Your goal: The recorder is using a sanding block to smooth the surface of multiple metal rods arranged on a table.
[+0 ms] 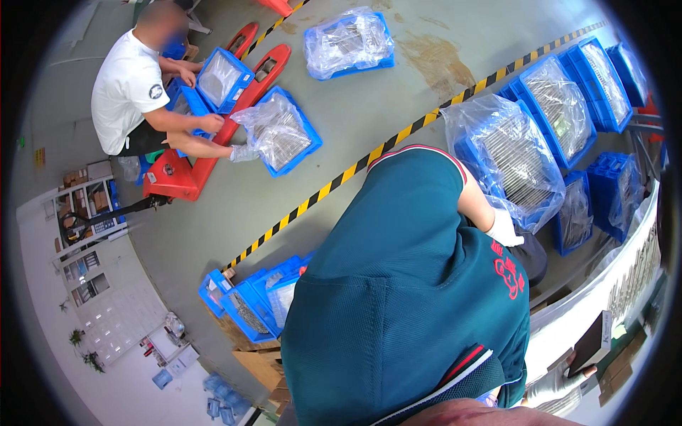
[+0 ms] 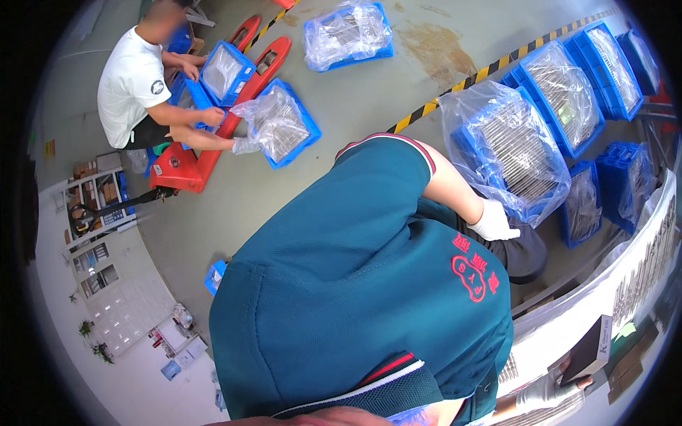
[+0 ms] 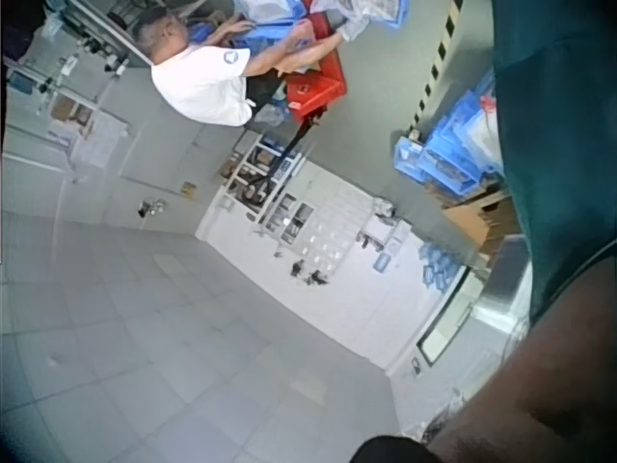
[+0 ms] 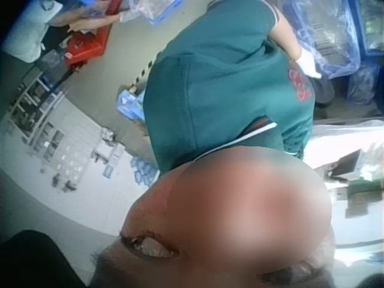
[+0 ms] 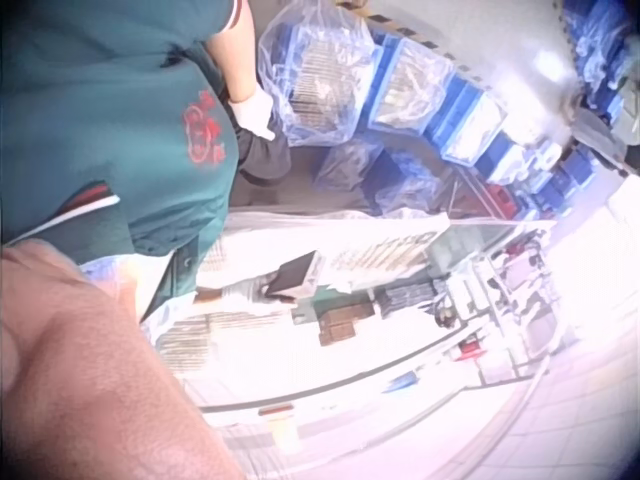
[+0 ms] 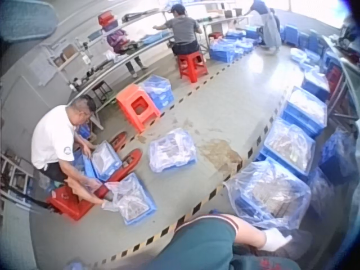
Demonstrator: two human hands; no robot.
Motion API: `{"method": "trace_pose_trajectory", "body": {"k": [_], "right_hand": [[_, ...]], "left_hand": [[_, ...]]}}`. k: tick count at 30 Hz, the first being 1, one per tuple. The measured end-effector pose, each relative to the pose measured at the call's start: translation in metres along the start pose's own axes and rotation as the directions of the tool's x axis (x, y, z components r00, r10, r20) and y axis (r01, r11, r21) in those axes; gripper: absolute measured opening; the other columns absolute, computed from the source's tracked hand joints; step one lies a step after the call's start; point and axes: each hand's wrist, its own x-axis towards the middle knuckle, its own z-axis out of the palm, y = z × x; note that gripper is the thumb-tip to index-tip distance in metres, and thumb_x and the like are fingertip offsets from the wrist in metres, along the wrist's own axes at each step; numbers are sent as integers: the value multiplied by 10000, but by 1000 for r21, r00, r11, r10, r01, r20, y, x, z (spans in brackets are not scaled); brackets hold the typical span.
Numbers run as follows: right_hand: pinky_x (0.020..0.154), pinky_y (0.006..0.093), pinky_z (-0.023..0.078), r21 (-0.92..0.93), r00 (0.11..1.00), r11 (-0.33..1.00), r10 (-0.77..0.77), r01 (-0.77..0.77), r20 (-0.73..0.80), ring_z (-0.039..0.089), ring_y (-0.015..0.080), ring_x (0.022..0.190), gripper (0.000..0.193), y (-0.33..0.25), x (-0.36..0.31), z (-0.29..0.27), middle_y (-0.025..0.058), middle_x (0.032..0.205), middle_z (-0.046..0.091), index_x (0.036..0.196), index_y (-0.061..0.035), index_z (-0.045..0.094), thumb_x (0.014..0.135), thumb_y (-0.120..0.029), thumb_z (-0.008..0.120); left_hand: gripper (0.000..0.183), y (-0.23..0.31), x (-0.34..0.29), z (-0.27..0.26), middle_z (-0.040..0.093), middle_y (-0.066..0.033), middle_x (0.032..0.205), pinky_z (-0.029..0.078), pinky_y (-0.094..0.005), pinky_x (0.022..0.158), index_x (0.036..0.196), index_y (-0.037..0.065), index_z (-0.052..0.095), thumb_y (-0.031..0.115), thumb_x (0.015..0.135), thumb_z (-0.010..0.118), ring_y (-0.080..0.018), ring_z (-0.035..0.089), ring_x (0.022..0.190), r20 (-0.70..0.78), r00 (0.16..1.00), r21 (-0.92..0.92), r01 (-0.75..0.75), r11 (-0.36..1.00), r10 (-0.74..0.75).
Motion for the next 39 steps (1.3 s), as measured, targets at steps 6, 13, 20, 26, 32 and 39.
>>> {"method": "trace_pose_trajectory", "body": {"k": [6, 13, 20, 26, 32, 39], "right_hand": [[858, 323, 529, -69, 999, 997, 38, -37, 22, 634, 209, 953, 587, -13, 2, 1, 130, 1228, 574, 1419, -131, 379, 889, -88, 629], [983, 371, 457, 32, 999, 999, 42, -42, -8, 525, 285, 1181, 703, -8, -24, 2, 178, 1360, 477, 1422, -46, 351, 811, -6, 696], [923, 346, 459, -42, 999, 999, -4, 6, 44, 566, 286, 1113, 622, -1, -59, -10, 177, 1269, 550, 1361, -44, 450, 790, 50, 678], [773, 358, 495, -44, 998, 999, 26, -28, -60, 598, 311, 885, 767, -38, -77, -50, 160, 1070, 599, 1356, -118, 465, 676, 144, 702], [757, 340, 505, -200, 965, 947, 226, -250, -136, 609, 299, 847, 732, -51, -156, -88, 163, 1039, 610, 1349, -108, 470, 697, 136, 696], [918, 303, 474, -255, 710, 670, 594, -697, -379, 607, 254, 1093, 617, -107, -229, -136, 166, 1228, 596, 1324, -7, 487, 753, 43, 714]], "left_hand": [[487, -12, -3, 6, 662, -182, 842, 489, -470, 629, 1355, 20, 362, 259, 931, 367, -361, 645, 732, -14, 999, 19, -31, 999, 32], [536, -6, -16, -2, 636, -173, 748, 467, -441, 530, 1398, 1, 333, 204, 903, 367, -329, 629, 628, -10, 999, 111, -34, 993, 35], [523, -2, -22, -7, 659, -148, 759, 477, -446, 515, 1426, 15, 290, 266, 971, 344, -300, 634, 603, 57, 998, 153, 13, 988, -22], [516, -7, -13, 0, 642, -144, 704, 467, -453, 484, 1443, 34, 262, 262, 985, 328, -301, 606, 545, 88, 992, 217, -105, 971, 88], [510, 18, -4, 3, 646, -162, 712, 465, -442, 447, 1414, 17, 321, 239, 958, 368, -283, 615, 519, 228, 936, 242, -323, 915, 269], [473, 59, 14, 20, 637, -183, 667, 498, -458, 516, 1361, 38, 404, 291, 962, 376, -320, 639, 573, 377, 844, 237, -486, 841, 382]]}}
